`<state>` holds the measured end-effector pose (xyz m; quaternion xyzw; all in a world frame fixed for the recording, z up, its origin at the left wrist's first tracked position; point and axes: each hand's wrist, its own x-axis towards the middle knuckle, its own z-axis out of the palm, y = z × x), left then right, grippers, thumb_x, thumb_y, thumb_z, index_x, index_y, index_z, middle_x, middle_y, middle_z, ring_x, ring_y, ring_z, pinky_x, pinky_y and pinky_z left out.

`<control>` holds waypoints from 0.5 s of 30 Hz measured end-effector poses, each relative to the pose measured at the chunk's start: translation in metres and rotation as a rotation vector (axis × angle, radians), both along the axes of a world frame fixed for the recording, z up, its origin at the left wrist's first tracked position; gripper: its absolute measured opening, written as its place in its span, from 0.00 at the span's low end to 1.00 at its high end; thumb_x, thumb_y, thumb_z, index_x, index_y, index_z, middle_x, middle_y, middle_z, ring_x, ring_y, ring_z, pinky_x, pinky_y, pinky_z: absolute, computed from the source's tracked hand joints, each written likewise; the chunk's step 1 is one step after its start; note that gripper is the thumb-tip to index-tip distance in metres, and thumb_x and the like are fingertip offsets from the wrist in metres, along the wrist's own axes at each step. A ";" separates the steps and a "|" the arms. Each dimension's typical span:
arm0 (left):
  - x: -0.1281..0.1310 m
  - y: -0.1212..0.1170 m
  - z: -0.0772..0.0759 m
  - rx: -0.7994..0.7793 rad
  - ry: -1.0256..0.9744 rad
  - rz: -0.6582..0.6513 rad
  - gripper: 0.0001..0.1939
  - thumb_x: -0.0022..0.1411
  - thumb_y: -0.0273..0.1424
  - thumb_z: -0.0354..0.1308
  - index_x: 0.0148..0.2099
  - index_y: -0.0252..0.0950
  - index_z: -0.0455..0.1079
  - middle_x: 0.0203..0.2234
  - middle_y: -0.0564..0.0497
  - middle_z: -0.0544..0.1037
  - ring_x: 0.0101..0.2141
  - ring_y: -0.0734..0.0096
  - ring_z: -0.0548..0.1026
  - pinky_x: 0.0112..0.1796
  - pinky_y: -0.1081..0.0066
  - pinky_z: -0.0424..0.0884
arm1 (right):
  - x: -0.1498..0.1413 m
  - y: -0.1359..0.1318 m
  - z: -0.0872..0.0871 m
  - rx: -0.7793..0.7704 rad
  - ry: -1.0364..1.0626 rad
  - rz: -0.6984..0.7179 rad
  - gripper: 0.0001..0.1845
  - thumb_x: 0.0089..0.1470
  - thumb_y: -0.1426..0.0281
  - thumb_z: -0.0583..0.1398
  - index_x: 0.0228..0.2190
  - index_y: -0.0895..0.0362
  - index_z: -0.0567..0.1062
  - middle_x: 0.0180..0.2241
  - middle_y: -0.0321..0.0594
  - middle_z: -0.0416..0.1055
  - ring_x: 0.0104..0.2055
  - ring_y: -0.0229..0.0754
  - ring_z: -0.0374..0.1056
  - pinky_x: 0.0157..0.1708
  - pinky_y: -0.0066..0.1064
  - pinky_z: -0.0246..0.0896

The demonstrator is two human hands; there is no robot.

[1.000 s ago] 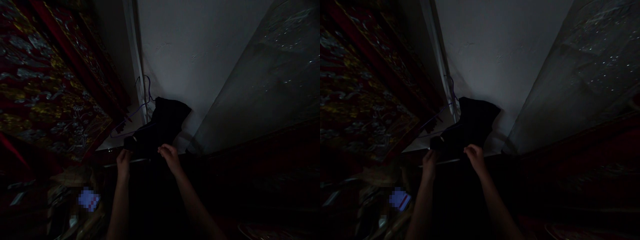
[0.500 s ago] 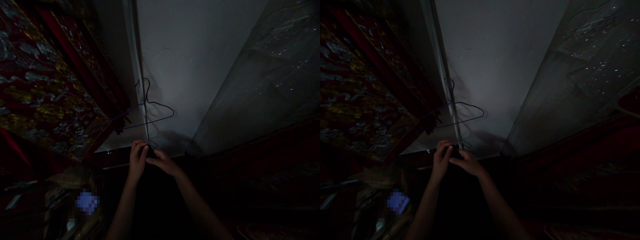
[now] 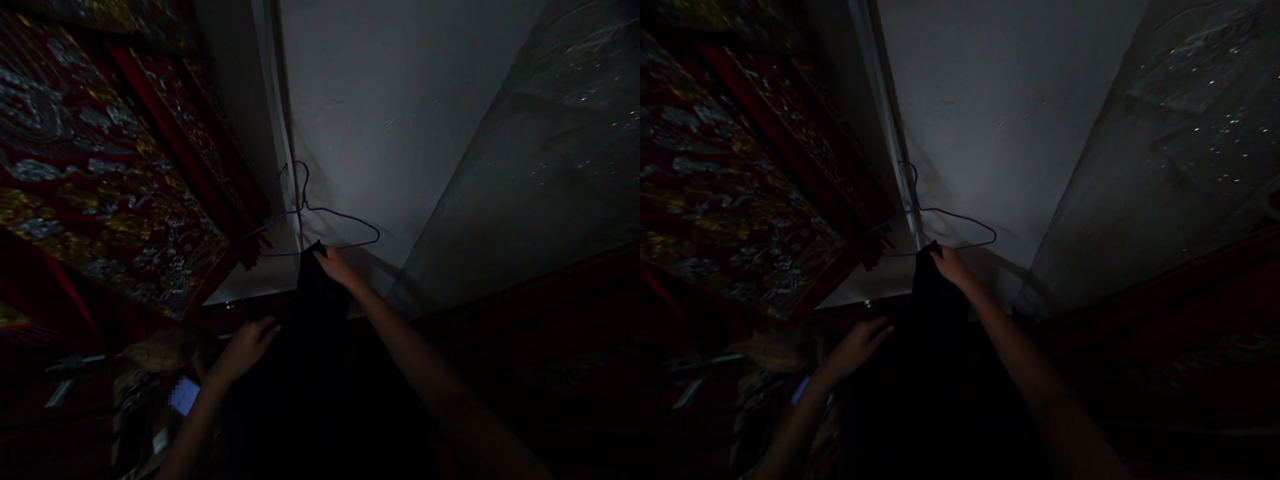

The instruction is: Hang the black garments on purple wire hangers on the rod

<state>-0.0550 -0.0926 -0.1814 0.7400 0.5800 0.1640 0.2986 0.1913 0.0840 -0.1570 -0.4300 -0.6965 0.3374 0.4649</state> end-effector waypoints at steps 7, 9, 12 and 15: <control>-0.045 0.012 0.046 0.068 0.161 0.095 0.15 0.69 0.38 0.47 0.37 0.39 0.72 0.32 0.47 0.81 0.34 0.61 0.78 0.39 0.66 0.69 | 0.042 -0.017 -0.009 -0.032 -0.023 -0.169 0.16 0.47 0.58 0.60 0.18 0.57 0.73 0.18 0.35 0.69 0.24 0.40 0.64 0.24 0.28 0.55; -0.047 0.020 0.065 0.215 0.122 0.134 0.14 0.68 0.38 0.47 0.36 0.39 0.70 0.30 0.48 0.78 0.31 0.63 0.76 0.37 0.66 0.69 | 0.057 -0.025 0.001 -0.041 -0.037 -0.177 0.17 0.45 0.58 0.60 0.16 0.57 0.71 0.16 0.34 0.65 0.21 0.38 0.61 0.21 0.27 0.50; -0.035 0.036 0.093 0.476 0.038 0.160 0.13 0.68 0.38 0.47 0.36 0.38 0.67 0.31 0.50 0.75 0.33 0.65 0.74 0.38 0.67 0.69 | 0.066 -0.037 0.013 -0.057 -0.038 -0.164 0.17 0.45 0.59 0.60 0.16 0.57 0.70 0.15 0.33 0.63 0.20 0.36 0.59 0.19 0.26 0.48; -0.010 0.054 0.112 0.609 -0.108 0.126 0.11 0.69 0.37 0.48 0.43 0.38 0.68 0.39 0.48 0.76 0.41 0.64 0.75 0.45 0.66 0.70 | 0.062 -0.052 0.016 -0.074 -0.040 -0.123 0.16 0.47 0.59 0.60 0.18 0.58 0.72 0.17 0.34 0.66 0.21 0.38 0.61 0.20 0.26 0.51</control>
